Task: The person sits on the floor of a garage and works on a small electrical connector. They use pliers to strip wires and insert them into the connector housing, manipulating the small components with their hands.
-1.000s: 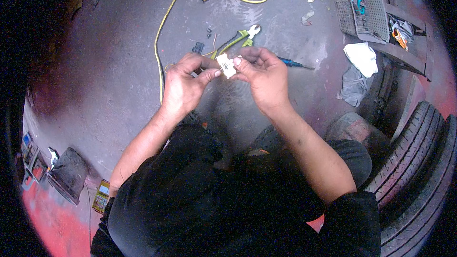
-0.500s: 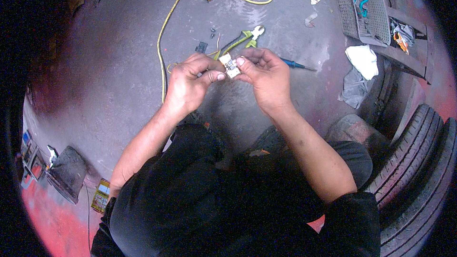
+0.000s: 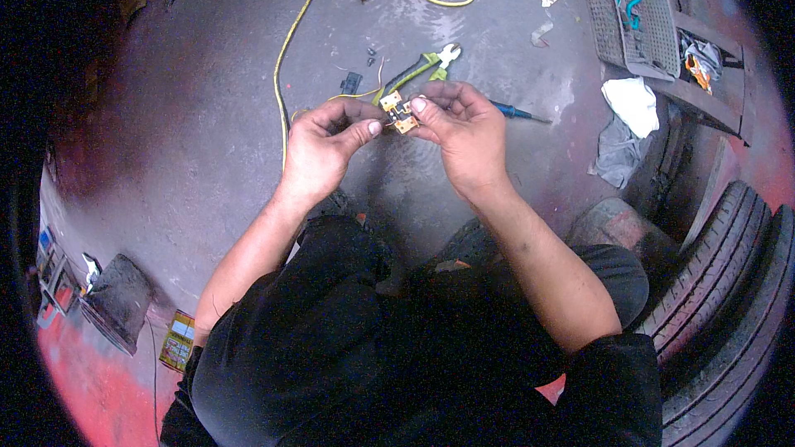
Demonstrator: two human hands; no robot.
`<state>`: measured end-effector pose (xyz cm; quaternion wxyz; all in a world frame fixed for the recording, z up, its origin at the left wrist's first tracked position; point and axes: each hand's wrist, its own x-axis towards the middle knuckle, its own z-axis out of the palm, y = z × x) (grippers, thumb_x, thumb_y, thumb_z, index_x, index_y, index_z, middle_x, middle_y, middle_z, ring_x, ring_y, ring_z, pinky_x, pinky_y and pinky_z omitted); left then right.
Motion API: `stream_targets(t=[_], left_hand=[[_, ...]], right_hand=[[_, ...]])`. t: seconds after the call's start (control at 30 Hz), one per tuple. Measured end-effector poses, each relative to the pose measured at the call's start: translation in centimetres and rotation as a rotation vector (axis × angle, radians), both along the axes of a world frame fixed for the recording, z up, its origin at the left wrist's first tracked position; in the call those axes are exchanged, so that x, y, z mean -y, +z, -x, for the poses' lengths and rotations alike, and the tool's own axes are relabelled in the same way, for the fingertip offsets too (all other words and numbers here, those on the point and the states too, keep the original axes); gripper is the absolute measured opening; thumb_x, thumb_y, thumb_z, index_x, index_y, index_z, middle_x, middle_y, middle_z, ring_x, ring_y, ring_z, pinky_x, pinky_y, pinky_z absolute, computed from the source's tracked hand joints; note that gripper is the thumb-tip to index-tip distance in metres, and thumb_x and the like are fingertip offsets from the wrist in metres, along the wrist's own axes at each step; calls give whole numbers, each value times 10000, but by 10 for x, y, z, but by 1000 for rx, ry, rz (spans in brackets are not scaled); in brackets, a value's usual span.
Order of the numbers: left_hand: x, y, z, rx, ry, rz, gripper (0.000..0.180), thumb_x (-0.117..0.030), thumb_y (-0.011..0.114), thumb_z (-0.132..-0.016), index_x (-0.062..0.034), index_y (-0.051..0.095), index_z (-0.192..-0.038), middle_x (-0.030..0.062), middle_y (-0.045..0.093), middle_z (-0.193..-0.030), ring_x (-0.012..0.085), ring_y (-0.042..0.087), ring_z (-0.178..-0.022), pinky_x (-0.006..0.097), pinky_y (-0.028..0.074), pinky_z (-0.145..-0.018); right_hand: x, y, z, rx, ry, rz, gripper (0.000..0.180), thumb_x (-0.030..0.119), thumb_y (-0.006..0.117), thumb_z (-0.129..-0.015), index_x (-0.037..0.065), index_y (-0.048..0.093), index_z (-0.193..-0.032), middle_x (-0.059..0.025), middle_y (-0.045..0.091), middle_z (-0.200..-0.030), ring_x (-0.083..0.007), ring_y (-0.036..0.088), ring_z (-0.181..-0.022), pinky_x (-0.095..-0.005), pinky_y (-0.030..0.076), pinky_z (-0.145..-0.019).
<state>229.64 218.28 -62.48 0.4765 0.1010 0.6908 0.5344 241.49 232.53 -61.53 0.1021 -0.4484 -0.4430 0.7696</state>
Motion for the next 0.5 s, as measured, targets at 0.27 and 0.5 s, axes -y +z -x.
stream_targets(t=[0.27,0.5], left_hand=[[-1,3,2,-120,-90,31,127,-96,715,-874,-7,695,-964,48,710,-878,109,637,-824,283,511,-770],[-3,1,-3,-490,-161,-14,129,-72,714,-815,-7,656,-908,136,660,-893,306,635,-889,393,491,-806]], right_hand=[[1,2,0,17,3,-30,235,50,689,-892,-48,576,-1073,-124,664,-988,-191,682,-883,-320,605,-777],[3,1,0,18,-2,-22,224,29,682,-891,-48,578,-1073,-121,664,-980,-187,681,-860,-310,606,-762]])
